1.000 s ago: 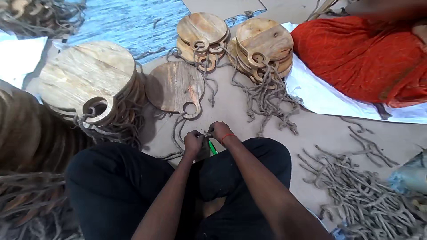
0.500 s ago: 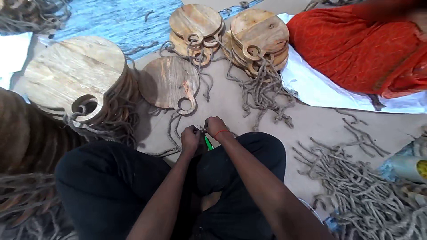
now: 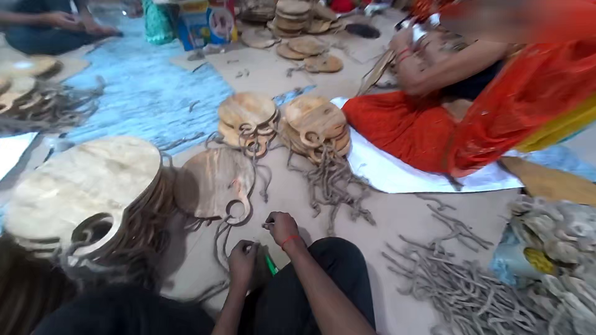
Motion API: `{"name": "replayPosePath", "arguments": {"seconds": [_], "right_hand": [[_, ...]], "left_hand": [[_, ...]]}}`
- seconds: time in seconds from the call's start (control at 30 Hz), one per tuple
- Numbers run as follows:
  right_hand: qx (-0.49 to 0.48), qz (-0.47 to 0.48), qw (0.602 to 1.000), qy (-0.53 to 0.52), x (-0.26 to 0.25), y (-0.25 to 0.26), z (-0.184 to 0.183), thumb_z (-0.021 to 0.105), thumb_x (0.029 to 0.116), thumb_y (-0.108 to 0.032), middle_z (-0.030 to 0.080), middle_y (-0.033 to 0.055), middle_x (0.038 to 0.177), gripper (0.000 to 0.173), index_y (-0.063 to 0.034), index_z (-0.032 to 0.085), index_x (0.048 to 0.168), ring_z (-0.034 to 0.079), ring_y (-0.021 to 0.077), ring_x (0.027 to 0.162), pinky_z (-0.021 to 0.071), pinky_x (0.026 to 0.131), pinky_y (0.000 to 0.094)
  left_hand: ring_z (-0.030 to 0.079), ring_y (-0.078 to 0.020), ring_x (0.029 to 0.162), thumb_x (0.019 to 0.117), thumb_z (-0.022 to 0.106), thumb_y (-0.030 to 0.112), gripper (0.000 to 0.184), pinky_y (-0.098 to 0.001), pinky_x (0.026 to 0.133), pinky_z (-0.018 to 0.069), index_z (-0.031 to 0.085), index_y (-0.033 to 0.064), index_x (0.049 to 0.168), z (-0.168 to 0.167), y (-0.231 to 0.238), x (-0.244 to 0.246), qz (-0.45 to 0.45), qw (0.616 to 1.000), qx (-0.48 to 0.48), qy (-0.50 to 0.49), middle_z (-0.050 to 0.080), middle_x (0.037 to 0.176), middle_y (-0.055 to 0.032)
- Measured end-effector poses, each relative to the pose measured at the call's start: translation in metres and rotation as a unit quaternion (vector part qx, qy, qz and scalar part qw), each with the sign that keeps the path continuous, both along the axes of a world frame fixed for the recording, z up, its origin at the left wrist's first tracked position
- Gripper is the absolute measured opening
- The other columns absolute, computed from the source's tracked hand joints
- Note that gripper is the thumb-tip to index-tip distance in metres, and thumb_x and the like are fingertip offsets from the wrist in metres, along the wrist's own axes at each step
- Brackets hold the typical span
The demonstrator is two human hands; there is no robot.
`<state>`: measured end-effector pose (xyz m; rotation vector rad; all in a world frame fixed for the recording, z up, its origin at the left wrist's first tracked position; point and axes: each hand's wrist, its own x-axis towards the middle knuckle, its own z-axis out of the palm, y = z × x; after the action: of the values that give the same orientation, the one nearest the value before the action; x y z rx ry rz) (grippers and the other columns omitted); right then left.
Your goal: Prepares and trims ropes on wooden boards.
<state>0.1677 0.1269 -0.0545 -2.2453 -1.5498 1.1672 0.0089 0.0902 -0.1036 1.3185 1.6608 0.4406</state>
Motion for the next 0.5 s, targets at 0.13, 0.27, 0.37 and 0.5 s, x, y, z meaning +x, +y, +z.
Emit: {"name": "replayPosePath", "arguments": {"seconds": [0.13,0.27,0.37,0.5], "right_hand": [[0.254,-0.159,0.954,0.009,0.048,-0.047,0.045,0.066,0.099,-0.017,0.075,0.0059,0.111,0.019,-0.0106,0.075,0.114,0.071,0.0192,0.103,0.0566,0.095,0.0436],[0.426,-0.291,0.831,-0.208,0.11,-0.145,0.085,0.07,0.0927,-0.013,0.064,0.0289,0.129,0.039,0.0048,0.067,0.127,0.062,0.0481,0.12,0.0489,0.101,0.0638],[0.448,-0.312,0.83,-0.117,0.1,-0.162,0.092,0.068,0.0941,-0.019,0.051,0.0329,0.145,0.056,0.0117,0.053,0.139,0.049,0.047,0.137,0.0399,0.113,0.0586],[0.298,-0.299,0.848,0.32,0.0,-0.113,0.051,0.057,0.1025,-0.018,0.069,0.017,0.118,0.038,0.0087,0.059,0.13,0.068,0.0198,0.105,0.0575,0.09,0.0374]], "left_hand": [[0.07,-0.0268,0.085,0.0955,0.069,0.009,0.028,-0.0455,0.08,0.06,0.066,-0.0028,0.121,0.025,0.008,-0.007,0.045,0.992,0.078,-0.086,0.068,0.11,-0.019],[0.068,-0.0132,0.074,0.101,0.055,0.008,0.027,-0.0293,0.068,0.0601,0.061,-0.0068,0.123,0.098,0.001,-0.013,0.116,0.95,0.198,-0.21,0.066,0.098,-0.0126],[0.06,-0.0017,0.067,0.1013,0.046,0.005,0.021,-0.0187,0.061,0.0539,0.058,-0.0065,0.116,0.164,-0.029,-0.003,0.093,0.888,0.31,-0.327,0.063,0.093,-0.0014],[0.057,0.0097,0.082,0.1103,0.046,0.025,0.02,-0.0117,0.072,0.0511,0.062,0.0131,0.114,0.202,-0.072,-0.002,-0.048,0.819,0.408,-0.401,0.065,0.107,0.0112]]}}
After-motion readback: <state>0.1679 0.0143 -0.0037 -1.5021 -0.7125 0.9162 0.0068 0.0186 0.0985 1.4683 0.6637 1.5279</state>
